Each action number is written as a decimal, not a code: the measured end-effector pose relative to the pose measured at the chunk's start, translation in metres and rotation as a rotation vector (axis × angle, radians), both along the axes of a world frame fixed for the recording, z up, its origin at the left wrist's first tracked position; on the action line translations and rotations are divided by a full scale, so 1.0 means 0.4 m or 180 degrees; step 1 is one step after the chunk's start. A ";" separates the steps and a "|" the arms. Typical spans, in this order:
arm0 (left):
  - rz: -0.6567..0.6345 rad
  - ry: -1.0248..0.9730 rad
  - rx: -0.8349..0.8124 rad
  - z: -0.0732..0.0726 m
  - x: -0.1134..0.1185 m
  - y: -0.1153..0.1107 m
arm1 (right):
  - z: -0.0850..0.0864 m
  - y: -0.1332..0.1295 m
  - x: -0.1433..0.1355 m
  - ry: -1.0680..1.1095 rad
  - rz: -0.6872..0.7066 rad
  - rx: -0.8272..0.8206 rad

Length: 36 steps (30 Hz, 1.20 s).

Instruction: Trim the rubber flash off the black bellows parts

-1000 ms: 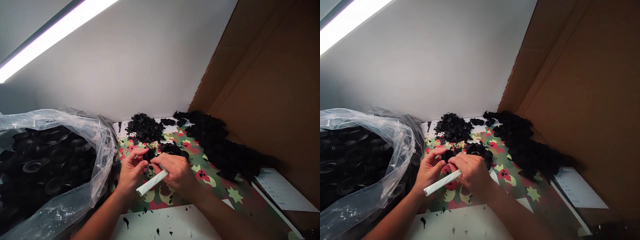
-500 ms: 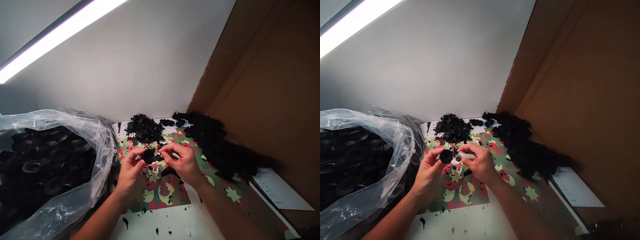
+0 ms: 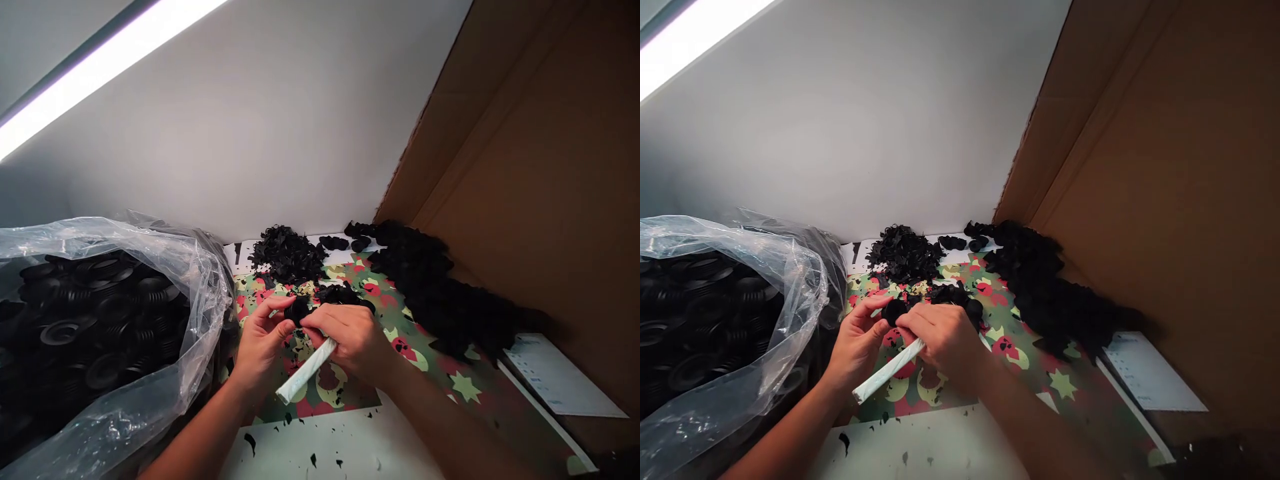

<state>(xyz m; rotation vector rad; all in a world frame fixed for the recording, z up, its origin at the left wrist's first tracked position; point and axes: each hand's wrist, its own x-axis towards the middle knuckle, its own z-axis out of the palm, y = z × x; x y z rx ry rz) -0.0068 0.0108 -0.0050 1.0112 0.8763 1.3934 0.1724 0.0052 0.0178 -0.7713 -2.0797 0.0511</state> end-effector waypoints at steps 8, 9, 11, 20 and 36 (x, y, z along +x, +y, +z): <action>0.0103 0.0468 0.0250 0.028 -0.001 -0.003 | -0.010 -0.003 -0.009 0.0039 -0.0572 -0.0292; 0.0102 0.0406 0.0246 0.032 0.000 -0.005 | -0.012 0.002 -0.005 0.0261 -0.0658 -0.0458; 0.0131 0.0270 0.0268 0.037 0.002 -0.009 | -0.015 0.015 0.003 0.0772 -0.0769 -0.0878; 0.0235 0.0325 0.0265 0.040 0.002 -0.011 | -0.022 0.023 -0.005 0.1490 -0.0410 -0.2104; 0.0203 0.0417 0.0158 0.036 0.002 -0.008 | -0.004 -0.005 -0.021 0.1737 0.0208 -0.2829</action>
